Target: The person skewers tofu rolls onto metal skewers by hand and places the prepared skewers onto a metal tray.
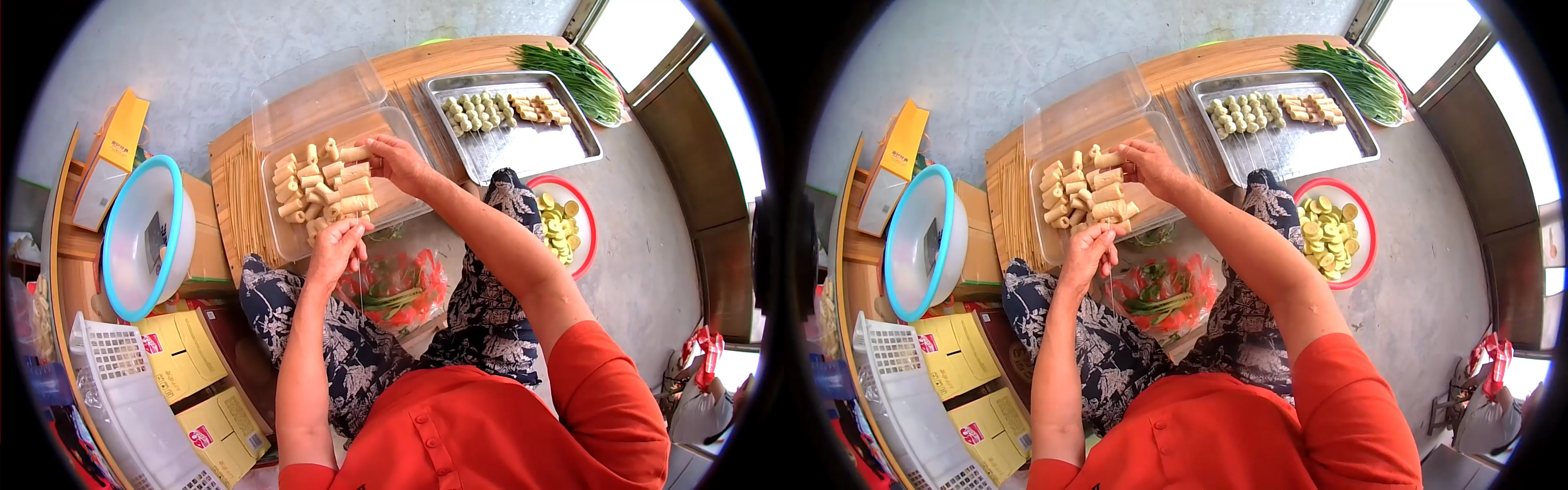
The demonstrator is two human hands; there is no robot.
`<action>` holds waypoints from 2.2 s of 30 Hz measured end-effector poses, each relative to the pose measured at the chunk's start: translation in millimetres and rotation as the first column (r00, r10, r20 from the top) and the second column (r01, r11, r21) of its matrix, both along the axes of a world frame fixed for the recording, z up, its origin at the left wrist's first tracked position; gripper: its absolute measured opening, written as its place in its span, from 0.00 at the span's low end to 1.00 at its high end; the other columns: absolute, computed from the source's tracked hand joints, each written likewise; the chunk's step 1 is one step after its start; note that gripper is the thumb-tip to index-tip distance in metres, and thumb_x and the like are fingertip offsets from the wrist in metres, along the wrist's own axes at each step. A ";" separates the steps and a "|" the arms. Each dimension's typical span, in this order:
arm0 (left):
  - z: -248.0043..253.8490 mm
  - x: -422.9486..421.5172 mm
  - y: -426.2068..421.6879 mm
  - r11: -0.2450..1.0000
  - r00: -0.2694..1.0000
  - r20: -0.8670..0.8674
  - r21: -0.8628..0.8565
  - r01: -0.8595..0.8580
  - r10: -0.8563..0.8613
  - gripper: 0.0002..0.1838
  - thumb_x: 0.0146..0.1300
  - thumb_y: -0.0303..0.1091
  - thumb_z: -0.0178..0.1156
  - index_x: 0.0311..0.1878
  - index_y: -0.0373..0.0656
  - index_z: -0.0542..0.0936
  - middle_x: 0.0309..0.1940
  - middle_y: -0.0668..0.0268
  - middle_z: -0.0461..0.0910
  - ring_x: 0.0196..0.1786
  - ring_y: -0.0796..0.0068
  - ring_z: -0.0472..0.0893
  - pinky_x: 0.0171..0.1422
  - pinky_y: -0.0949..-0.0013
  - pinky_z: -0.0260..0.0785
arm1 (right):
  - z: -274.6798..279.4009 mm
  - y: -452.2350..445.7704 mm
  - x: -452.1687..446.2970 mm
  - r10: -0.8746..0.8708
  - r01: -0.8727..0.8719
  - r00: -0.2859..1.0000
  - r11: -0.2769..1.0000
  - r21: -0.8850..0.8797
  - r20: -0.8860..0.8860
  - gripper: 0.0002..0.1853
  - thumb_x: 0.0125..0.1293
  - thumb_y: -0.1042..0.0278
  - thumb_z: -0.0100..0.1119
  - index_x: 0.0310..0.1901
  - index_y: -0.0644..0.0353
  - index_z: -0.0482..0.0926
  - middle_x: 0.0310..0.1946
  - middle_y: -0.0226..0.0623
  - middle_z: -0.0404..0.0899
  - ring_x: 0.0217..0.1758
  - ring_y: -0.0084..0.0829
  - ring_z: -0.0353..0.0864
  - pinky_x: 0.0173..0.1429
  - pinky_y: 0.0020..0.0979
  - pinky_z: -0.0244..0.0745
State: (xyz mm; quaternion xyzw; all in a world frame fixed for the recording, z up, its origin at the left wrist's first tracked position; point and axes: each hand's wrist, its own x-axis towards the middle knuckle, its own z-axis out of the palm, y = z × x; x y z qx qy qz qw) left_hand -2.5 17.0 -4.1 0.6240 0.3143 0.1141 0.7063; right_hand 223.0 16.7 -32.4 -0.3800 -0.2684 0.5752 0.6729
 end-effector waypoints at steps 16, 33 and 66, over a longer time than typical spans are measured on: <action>-0.5 0.4 -1.0 0.998 0.999 -0.032 0.051 -0.032 0.034 0.12 0.71 0.34 0.50 0.45 0.38 0.80 0.18 0.70 0.75 0.14 0.88 0.67 0.19 0.84 0.59 | 2.4 -3.2 -1.0 0.014 -0.002 0.996 0.992 -0.124 0.092 0.09 0.67 0.63 0.56 0.46 0.55 0.77 0.41 0.31 0.79 0.42 0.26 0.80 0.49 0.34 0.78; -5.3 1.2 0.0 0.995 0.996 -0.049 0.060 -0.074 0.077 0.12 0.71 0.32 0.50 0.46 0.37 0.80 0.18 0.70 0.75 0.14 0.88 0.67 0.18 0.84 0.58 | -1.8 -4.9 -6.3 0.098 -0.085 0.984 0.992 -0.088 0.147 0.11 0.66 0.63 0.56 0.47 0.57 0.77 0.38 0.30 0.78 0.41 0.24 0.79 0.49 0.32 0.78; -13.5 10.2 11.8 0.893 0.891 0.210 0.122 -0.433 0.403 0.14 0.72 0.39 0.51 0.48 0.40 0.79 0.23 0.68 0.76 0.16 0.87 0.70 0.18 0.82 0.60 | 25.3 -100.4 -91.3 0.190 -0.036 0.688 0.973 -0.229 0.701 0.06 0.63 0.76 0.51 0.40 0.65 0.75 0.23 0.33 0.79 0.18 0.20 0.75 0.23 0.25 0.70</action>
